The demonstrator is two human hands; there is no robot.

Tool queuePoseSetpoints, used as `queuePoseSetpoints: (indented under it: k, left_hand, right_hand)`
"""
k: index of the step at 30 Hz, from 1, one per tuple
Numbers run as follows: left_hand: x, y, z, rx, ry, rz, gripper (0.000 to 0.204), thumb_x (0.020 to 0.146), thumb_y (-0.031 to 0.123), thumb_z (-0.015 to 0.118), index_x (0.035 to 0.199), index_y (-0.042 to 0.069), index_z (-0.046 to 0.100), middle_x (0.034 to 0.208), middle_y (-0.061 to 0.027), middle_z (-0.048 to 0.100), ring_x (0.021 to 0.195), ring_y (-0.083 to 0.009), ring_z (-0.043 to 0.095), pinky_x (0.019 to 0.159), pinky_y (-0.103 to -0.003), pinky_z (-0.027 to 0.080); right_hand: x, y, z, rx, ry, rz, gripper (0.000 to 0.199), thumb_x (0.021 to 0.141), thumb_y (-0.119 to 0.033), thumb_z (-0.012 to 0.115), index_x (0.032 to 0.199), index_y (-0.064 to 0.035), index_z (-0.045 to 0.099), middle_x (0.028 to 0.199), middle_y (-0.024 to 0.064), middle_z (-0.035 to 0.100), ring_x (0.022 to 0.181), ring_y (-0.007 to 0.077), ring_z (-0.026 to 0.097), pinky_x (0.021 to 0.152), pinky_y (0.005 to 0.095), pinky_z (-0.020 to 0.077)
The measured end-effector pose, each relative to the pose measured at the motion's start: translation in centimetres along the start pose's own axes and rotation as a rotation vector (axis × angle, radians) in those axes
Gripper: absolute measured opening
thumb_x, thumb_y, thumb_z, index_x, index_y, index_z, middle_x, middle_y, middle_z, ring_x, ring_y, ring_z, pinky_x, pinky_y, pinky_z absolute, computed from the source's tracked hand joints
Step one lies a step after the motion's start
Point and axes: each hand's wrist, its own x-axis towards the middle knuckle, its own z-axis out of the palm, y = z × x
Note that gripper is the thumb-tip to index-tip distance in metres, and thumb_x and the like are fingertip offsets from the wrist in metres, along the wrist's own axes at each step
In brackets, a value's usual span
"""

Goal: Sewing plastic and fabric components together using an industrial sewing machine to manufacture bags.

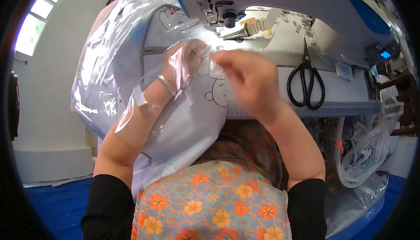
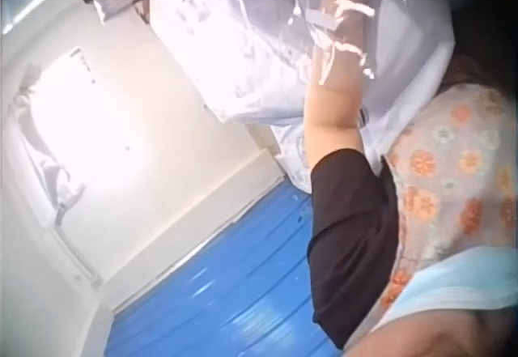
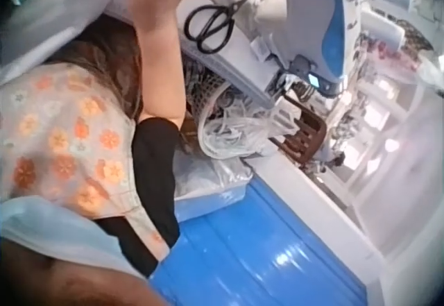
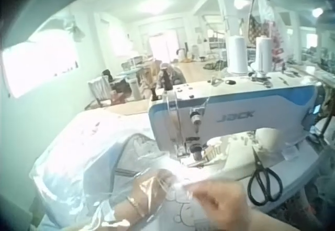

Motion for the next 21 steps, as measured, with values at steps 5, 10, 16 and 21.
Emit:
queuePoseSetpoints:
  k: [5, 10, 16, 21]
  left_hand:
    - [1.5, 0.5, 1.0, 0.04, 0.015, 0.039, 0.014, 0.086, 0.014, 0.067, 0.098, 0.008, 0.068, 0.088, -0.0144, 0.07, 0.083, -0.0319, 0.067, 0.075, -0.04, 0.052]
    - [2.0, 0.4, 1.2, -0.088, -0.015, -0.034, 0.013, 0.086, 0.013, 0.059, 0.091, 0.006, 0.068, 0.086, -0.0199, 0.068, 0.081, -0.041, 0.065, 0.072, -0.048, 0.052]
    - [2.6, 1.6, 0.6, -0.06, -0.085, -0.15, 0.013, 0.086, 0.017, 0.062, 0.088, 0.006, 0.069, 0.086, -0.0202, 0.069, 0.082, -0.0398, 0.067, 0.072, -0.046, 0.053]
    - [2.6, 1.1, 1.1, -0.022, -0.081, -0.134, 0.013, 0.085, 0.017, 0.063, 0.087, 0.006, 0.069, 0.085, -0.0193, 0.068, 0.08, -0.0395, 0.066, 0.071, -0.047, 0.052]
  right_hand:
    - [-2.5, -0.2, 1.9, -0.085, -0.123, -0.18, 0.024, 0.076, 0.004, 0.069, 0.098, -0.0042, 0.066, 0.097, 0.0138, 0.072, 0.091, 0.0298, 0.071, 0.074, 0.0359, 0.0573]
    - [-2.7, 0.7, 1.7, -0.048, -0.186, -0.14, 0.029, 0.076, 0.0, 0.071, 0.104, -0.006, 0.067, 0.106, 0.0142, 0.07, 0.096, 0.0313, 0.069, 0.079, 0.0388, 0.0567]
    - [-0.2, 3.1, 2.6, -0.315, -0.105, 0.011, 0.036, 0.082, -0.004, 0.069, 0.119, -0.0036, 0.065, 0.131, 0.0171, 0.059, 0.111, 0.0343, 0.062, 0.091, 0.0387, 0.0523]
    - [-0.6, 3.8, 3.0, -0.291, -0.186, -0.051, 0.034, 0.081, 0.0, 0.068, 0.114, 0.0006, 0.062, 0.125, 0.0192, 0.062, 0.111, 0.0369, 0.061, 0.096, 0.0421, 0.05]
